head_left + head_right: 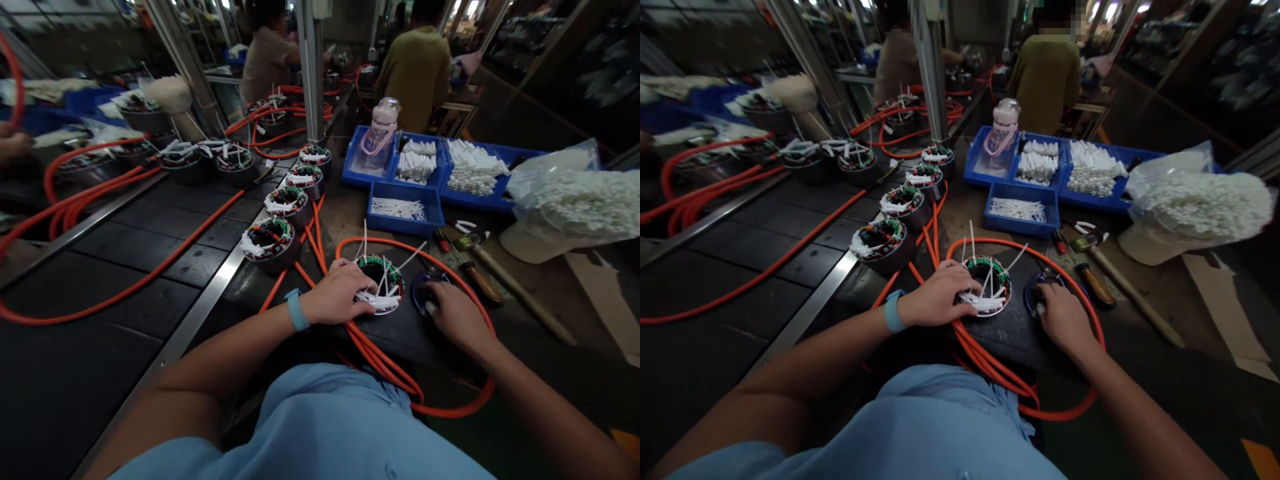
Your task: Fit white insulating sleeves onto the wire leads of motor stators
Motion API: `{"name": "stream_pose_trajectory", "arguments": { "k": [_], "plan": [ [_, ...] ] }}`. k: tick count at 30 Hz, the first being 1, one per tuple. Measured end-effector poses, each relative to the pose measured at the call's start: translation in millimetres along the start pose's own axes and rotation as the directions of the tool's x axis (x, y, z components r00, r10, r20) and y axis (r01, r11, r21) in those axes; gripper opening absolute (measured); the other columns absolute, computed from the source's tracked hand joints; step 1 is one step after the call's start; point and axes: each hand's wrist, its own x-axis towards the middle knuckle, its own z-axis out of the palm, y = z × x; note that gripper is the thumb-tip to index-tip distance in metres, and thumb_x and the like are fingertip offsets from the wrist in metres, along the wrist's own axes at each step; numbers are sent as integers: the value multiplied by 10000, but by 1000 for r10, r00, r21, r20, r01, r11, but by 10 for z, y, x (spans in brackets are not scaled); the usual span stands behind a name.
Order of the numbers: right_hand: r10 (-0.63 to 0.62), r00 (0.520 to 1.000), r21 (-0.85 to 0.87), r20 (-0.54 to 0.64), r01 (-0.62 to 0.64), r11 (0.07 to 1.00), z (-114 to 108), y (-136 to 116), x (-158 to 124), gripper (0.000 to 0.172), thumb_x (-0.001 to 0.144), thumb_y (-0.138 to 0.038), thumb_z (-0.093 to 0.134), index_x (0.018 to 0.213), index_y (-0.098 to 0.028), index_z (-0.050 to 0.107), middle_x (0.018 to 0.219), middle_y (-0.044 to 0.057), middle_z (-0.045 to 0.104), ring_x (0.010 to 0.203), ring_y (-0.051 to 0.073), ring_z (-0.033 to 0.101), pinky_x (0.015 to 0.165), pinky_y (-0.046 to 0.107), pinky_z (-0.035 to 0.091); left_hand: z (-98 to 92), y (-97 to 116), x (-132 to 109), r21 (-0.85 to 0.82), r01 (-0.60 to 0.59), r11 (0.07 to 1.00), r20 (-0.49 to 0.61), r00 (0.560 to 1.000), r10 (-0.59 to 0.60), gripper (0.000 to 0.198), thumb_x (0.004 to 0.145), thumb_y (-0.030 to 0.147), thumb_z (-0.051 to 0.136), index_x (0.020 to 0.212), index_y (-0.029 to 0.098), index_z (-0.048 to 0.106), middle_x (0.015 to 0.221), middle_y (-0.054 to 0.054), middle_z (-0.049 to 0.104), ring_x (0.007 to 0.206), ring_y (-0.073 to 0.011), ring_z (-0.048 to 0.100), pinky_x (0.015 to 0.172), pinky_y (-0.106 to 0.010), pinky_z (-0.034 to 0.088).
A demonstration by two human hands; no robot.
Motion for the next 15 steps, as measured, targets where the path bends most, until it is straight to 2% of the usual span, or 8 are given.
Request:
{"name": "stream_pose_trajectory", "arguments": {
  "k": [4,7,9,12,13,15],
  "plan": [
    [-14,999,-34,-31,13,999,58,63,-179,547,662,-156,555,1207,-123,526,1196,158,538,1084,286,528,923,388,437,15,-13,-24,1,-13,1000,-17,1000,13,258,751,352,698,949,198,637,890,-18,651,929,-187,554,964,-370,267],
    [65,997,-11,-31,-66,998,93,178,-235,660,644,-216,580,1282,-88,467,1233,196,493,1076,307,535,916,405,447,23,-15,-32,4,-19,1000,-23,1000,19,259,761,366,684,957,201,639,884,-23,651,931,-190,554,967,-373,268],
    [123,992,82,16,-124,989,107,220,-250,675,654,-223,553,1308,-93,443,1133,174,545,983,278,581,864,388,474,25,-13,-35,6,-19,1000,-23,1000,19,258,762,368,683,954,202,639,887,-24,652,935,-192,554,971,-374,265],
    [205,969,248,134,-233,940,78,203,-289,727,627,-227,544,1342,-168,423,961,109,608,808,247,618,744,373,500,25,-12,-42,7,-18,1000,-18,1000,18,250,764,369,681,945,203,638,895,-28,657,940,-197,554,975,-375,261],
    [228,954,329,194,-283,901,48,184,-313,749,620,-242,549,1354,-195,411,929,94,621,749,239,622,698,367,503,25,-12,-46,9,-19,1000,-19,1000,19,251,764,369,680,947,202,637,902,-31,660,945,-199,554,975,-374,261],
    [222,928,545,299,-357,759,-33,140,-373,764,635,-296,548,1377,-236,375,941,84,642,702,229,630,642,352,507,25,-13,-52,24,-30,999,-24,999,30,263,767,372,675,962,198,637,927,-41,665,961,-206,550,971,-372,261]
  ]
}}
